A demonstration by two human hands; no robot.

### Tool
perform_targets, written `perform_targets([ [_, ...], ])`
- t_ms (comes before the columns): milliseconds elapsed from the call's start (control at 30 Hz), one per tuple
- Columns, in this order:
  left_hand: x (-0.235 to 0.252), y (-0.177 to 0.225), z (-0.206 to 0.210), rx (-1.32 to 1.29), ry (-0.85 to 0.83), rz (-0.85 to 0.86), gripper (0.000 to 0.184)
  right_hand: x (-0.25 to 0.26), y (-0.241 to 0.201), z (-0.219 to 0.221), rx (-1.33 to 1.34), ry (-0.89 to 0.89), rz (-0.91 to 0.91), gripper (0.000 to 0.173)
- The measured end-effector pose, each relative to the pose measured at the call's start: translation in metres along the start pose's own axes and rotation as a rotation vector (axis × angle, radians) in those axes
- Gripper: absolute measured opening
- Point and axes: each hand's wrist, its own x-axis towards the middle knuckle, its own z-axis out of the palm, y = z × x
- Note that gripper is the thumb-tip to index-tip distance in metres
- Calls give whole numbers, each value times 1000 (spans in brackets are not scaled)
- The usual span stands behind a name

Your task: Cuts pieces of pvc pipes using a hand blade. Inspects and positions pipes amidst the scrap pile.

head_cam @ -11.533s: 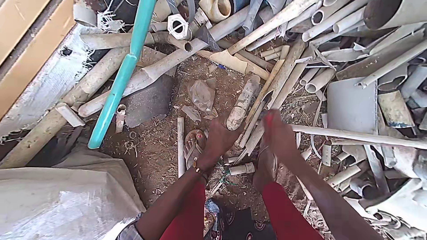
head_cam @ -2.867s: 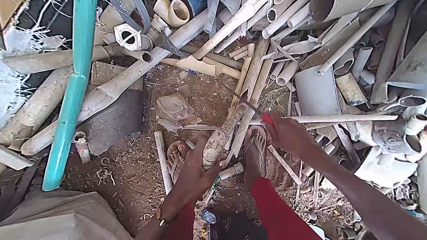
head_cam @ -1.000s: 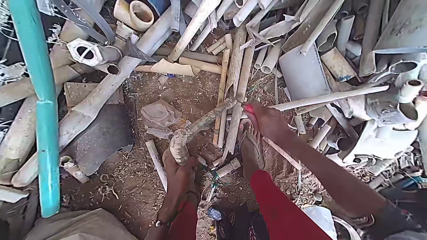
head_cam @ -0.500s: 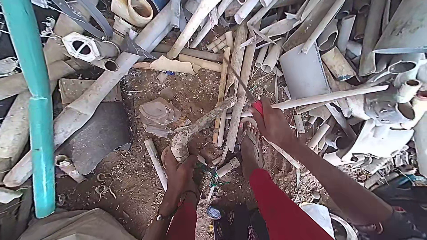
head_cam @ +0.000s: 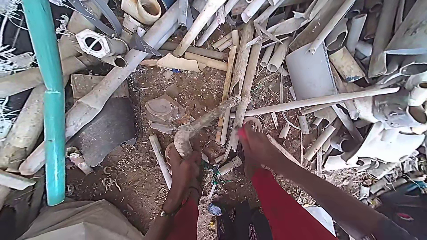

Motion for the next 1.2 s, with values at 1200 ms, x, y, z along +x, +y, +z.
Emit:
perform_targets([
  [1200, 10, -20, -17, 694, -163, 787, 26, -4, -5, -72, -191, -44, -119, 57],
])
